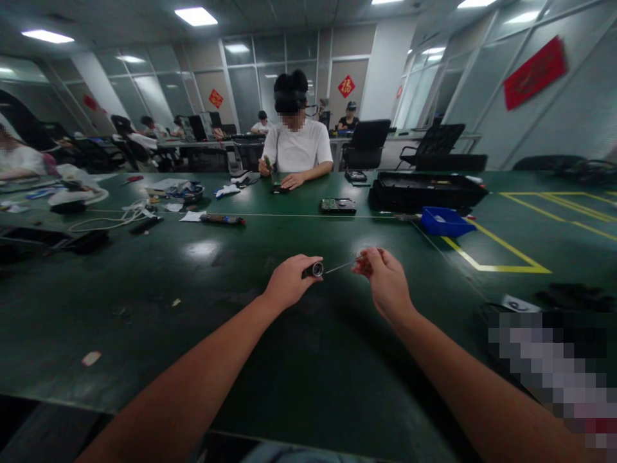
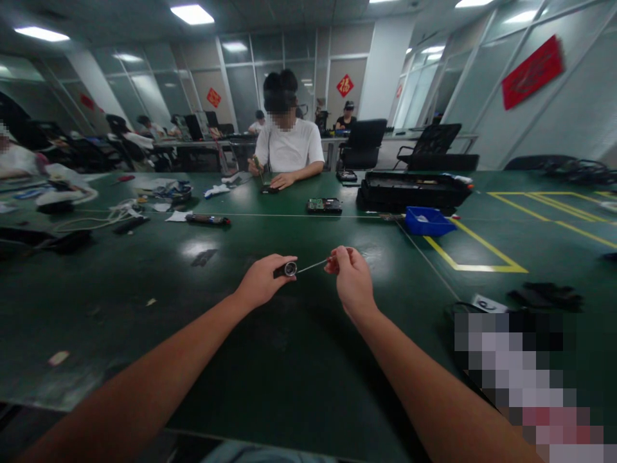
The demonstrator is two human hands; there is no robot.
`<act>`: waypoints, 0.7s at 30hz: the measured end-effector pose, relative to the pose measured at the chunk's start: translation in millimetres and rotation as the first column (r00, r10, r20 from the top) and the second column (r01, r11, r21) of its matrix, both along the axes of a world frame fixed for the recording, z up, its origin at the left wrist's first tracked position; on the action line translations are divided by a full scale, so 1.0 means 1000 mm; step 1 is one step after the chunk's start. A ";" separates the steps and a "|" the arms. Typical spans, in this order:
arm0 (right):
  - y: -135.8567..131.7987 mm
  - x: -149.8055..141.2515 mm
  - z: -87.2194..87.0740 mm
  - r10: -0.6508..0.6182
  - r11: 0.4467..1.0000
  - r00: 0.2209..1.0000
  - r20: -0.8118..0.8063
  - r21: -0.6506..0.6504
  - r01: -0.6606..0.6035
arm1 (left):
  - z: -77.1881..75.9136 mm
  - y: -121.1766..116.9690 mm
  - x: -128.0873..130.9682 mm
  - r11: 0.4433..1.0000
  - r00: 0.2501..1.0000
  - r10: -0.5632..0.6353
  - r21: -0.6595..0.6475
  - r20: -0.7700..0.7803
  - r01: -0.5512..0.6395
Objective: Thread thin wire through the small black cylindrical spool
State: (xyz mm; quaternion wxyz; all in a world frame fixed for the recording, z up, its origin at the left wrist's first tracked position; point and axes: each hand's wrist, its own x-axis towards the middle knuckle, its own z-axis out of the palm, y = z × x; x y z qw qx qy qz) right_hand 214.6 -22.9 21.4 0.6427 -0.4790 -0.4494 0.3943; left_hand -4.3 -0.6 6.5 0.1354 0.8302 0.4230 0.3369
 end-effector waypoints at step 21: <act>-0.027 -0.016 0.010 -0.107 0.965 0.737 0.668 0.247 -0.083 | -0.005 0.002 0.000 0.999 0.999 0.043 0.026 -0.015 -0.043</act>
